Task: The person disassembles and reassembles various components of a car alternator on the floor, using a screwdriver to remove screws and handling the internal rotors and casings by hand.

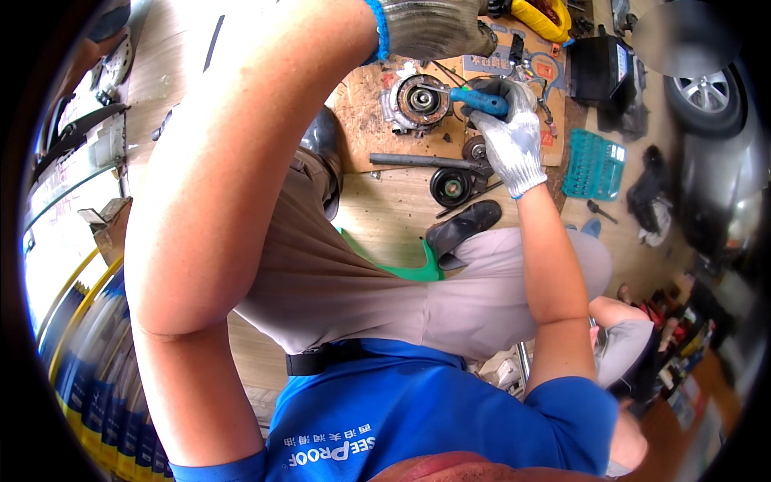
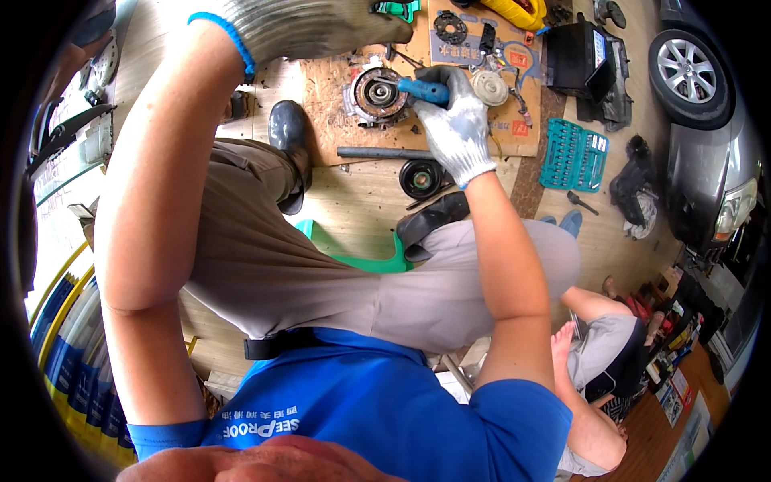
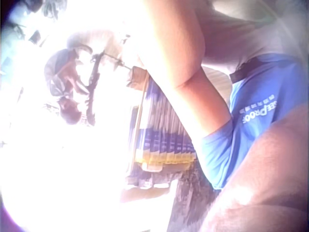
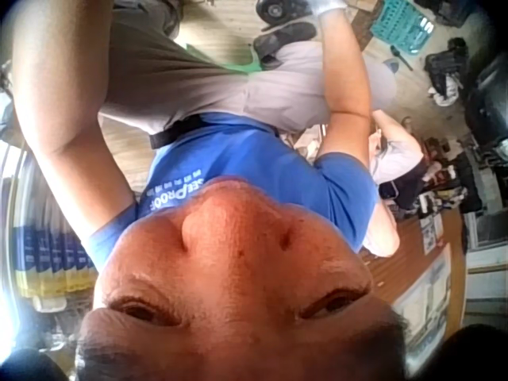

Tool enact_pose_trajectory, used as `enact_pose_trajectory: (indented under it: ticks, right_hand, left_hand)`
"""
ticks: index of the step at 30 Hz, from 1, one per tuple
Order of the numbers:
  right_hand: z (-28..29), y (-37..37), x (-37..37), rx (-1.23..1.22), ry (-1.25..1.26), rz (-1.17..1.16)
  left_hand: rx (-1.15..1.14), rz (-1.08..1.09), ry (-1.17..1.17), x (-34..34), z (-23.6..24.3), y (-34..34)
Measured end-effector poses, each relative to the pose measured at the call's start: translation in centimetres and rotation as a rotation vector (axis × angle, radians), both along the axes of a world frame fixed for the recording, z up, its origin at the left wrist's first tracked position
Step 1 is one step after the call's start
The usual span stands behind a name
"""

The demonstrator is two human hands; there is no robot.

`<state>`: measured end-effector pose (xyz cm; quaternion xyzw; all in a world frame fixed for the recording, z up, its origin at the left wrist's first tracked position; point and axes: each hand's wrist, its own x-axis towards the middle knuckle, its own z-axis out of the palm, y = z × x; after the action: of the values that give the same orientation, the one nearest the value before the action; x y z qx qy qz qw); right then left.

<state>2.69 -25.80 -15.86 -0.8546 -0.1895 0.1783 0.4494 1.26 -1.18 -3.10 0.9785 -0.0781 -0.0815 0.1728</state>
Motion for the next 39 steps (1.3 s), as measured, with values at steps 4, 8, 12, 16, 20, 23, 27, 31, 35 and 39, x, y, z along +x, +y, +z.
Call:
enact_pose_trajectory:
  ticks: [4,8,12,16,20,23,27,31,35,39]
  right_hand:
    - [0.1,0.3,0.2,-0.108,-0.154,0.016]
    - [-0.4,1.0,0.1,-0.142,-0.203,0.030]
    - [-1.1,1.1,0.4,-0.146,-0.146,0.058]
    - [-1.8,1.0,0.9,-0.075,-0.076,0.160]
    - [-2.4,1.6,1.6,0.173,0.291,0.020]
    - [-1.4,0.3,3.2,0.752,0.575,-0.116]
    - [-0.2,-1.4,4.5,0.743,0.376,-0.107]
    - [-0.4,-0.8,3.1,0.420,0.170,-0.016]
    - [0.0,0.2,1.7,-0.024,-0.122,0.158]
    - [0.5,0.5,0.7,0.000,-0.086,0.269]
  left_hand:
    - [0.018,0.024,-0.051,-0.2,-0.7,0.1]
    - [-0.055,0.046,-0.034,-0.4,-0.7,0.6]
    - [0.030,-0.015,0.038,-0.2,-0.1,0.9]
    - [0.013,-0.024,-0.018,-0.3,0.0,0.7]
    - [0.040,-0.037,-0.025,-0.3,-0.8,0.8]
    - [0.173,-0.277,-0.235,-0.3,-1.0,1.1]
    - [0.185,-0.168,0.048,0.0,0.3,0.9]
    - [0.053,0.017,0.257,0.2,2.1,-0.4]
    - [-0.011,0.016,0.294,-0.1,3.3,-1.0]
    - [-0.042,0.007,0.270,-0.5,3.3,-1.2]
